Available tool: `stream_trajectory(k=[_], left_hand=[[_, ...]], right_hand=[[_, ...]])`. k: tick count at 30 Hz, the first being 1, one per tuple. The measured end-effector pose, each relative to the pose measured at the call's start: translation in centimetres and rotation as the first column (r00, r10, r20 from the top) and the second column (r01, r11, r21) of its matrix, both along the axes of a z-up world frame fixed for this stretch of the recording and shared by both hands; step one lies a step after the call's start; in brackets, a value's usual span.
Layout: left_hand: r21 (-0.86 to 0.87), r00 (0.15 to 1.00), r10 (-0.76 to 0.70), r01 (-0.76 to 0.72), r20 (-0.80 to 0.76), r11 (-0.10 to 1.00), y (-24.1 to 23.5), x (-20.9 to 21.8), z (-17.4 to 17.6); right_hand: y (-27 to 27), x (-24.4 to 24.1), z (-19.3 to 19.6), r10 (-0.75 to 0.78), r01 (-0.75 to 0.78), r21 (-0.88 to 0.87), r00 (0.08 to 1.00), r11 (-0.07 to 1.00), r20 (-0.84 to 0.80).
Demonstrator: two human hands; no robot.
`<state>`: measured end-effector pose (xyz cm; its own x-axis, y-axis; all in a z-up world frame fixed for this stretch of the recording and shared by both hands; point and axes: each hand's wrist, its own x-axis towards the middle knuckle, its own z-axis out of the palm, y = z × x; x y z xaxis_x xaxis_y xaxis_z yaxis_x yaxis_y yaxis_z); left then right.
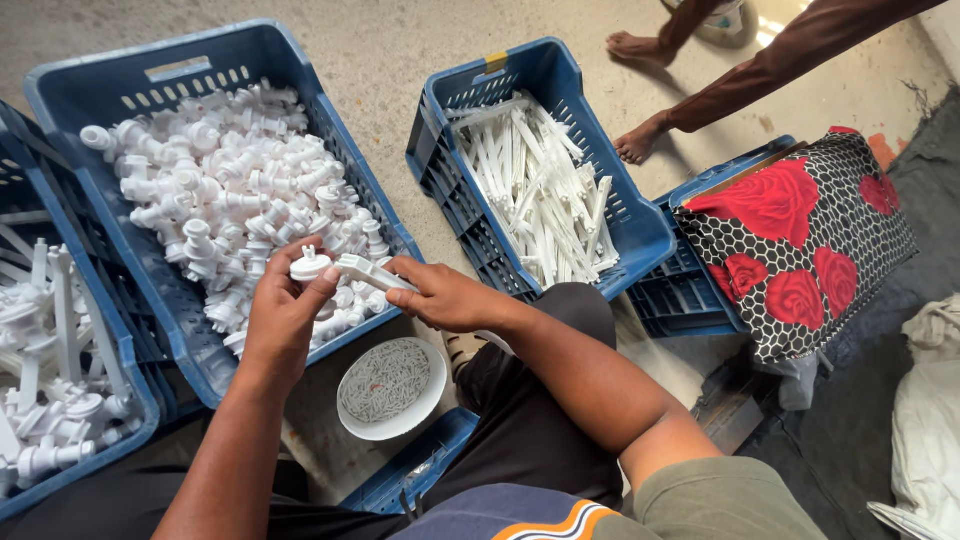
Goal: The person sits on the floor and assembles white plastic components by hand. They pick a cap-like piece and a rod, insert a small fastener from a bowl into the cap, then attach the rod to the cap and place the assembled unit into a blue crate.
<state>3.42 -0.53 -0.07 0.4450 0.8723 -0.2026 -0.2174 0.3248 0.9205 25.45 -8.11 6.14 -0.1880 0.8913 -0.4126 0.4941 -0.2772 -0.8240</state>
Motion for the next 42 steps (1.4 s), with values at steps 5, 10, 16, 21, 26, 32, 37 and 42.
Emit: stream_trajectory(k=[5,10,16,21,26,32,37,42], left_hand=[[0.059,1.000,0.012,-0.010,-0.024,0.998,-0.1,0.1,0.2],[0.040,0.997,-0.006,0.009,-0.083,0.999,-0.4,0.2,0.9],[-0.006,0.997,0.005,-0.006,-0.074,1.000,-0.6,0.4,1.3],[-0.152,0.999,-0.039,0.040,0.012,0.988,-0.4,0.4,1.4],[0.094,0.982,-0.151,0.162,-0.117,0.982,-0.8,0.0,1.5],[0.028,0.994,-0.100,0.099,0.047,0.995,-0.4,0.2,2.4],[0.215,0.997,-0.078,0.072,0.022,0.974,-0.3,0.4,1.1],[0.200,0.989,-0.141,0.130,0.043,0.971,-0.5,1.0,1.4]], right_hand=[[0.0,0.2,0.0,-0.054,0.055,0.031,0.997,0.998,-0.053],[-0.2,0.5,-0.1,-0.035,0.036,0.027,0.999,0.999,-0.019],[-0.3,0.5,-0.8,-0.026,0.026,0.020,1.000,0.999,0.004],[-0.4,0.9,-0.7,-0.032,0.032,-0.013,0.999,0.999,-0.011],[-0.8,0.8,-0.6,-0.086,0.080,-0.080,0.993,0.994,-0.081],[-0.7,1.0,-0.5,-0.037,0.037,-0.016,0.999,0.999,0.005],[-1.0,1.7,-0.7,-0.163,0.159,-0.040,0.978,0.986,-0.133],[-1.6,2.3,0.2,-0.177,0.171,-0.048,0.964,0.984,-0.200]])
